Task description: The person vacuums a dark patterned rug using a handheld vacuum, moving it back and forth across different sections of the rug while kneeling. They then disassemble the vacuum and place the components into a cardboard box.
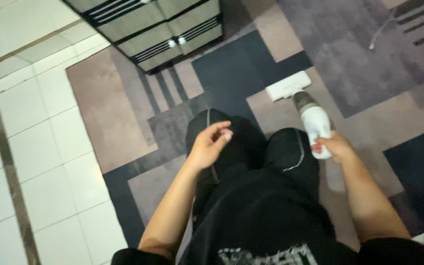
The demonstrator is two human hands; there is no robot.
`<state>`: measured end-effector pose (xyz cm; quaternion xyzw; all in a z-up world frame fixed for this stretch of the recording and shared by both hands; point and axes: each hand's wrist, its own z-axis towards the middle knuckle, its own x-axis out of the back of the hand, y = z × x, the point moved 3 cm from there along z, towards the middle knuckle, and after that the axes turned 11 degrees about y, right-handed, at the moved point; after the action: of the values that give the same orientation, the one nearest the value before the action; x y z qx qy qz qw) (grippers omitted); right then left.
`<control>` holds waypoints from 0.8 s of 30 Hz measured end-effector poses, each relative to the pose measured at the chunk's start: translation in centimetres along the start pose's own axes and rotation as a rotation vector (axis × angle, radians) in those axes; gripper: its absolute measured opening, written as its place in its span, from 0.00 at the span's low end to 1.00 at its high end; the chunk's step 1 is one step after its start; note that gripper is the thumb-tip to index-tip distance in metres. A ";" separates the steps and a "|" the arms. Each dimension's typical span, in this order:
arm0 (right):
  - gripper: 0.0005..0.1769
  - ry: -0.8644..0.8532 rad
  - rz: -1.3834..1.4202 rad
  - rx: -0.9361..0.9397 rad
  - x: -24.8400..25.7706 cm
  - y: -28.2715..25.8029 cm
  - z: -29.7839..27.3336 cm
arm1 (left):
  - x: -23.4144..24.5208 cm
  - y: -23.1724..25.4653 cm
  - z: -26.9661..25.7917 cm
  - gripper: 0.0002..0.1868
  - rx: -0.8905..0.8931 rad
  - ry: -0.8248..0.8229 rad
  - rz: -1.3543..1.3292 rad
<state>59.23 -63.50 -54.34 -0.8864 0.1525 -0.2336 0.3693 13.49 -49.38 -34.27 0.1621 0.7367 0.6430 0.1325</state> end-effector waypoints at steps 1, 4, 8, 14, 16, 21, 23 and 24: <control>0.16 -0.048 0.061 -0.057 0.2 -0.7 0.1 | 1.3 -0.6 0.4 0.21 -0.010 0.092 -0.036; 0.17 -0.131 0.210 -0.165 -1.6 -2.7 1.2 | 5.4 -2.9 0.1 0.21 -0.033 0.280 -0.098; 0.25 -0.046 0.331 -0.276 -3.7 -4.5 4.6 | 8.1 -6.3 1.3 0.20 0.004 0.462 -0.195; 0.24 -0.012 0.465 -0.203 -8.5 -7.1 8.2 | 4.8 -9.2 6.4 0.21 0.062 0.488 -0.100; 0.23 0.006 0.402 -0.207 -8.7 -8.0 7.1 | 2.6 -9.8 8.4 0.21 0.143 0.422 0.017; 0.23 -0.005 0.167 -0.104 -5.6 -9.8 4.1 | -2.0 -12.7 17.1 0.21 0.214 0.159 0.204; 0.23 -0.016 0.129 -0.150 -4.1 -10.3 4.0 | -3.9 -15.0 22.0 0.23 0.266 0.063 0.379; 0.23 -0.010 0.134 -0.169 -3.3 -10.7 4.2 | -4.7 -16.3 24.5 0.23 0.279 0.048 0.384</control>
<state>59.75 -52.31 -50.18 -0.9033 0.2290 -0.1903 0.3088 26.54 -31.06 -53.83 0.3007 0.7771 0.5519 -0.0335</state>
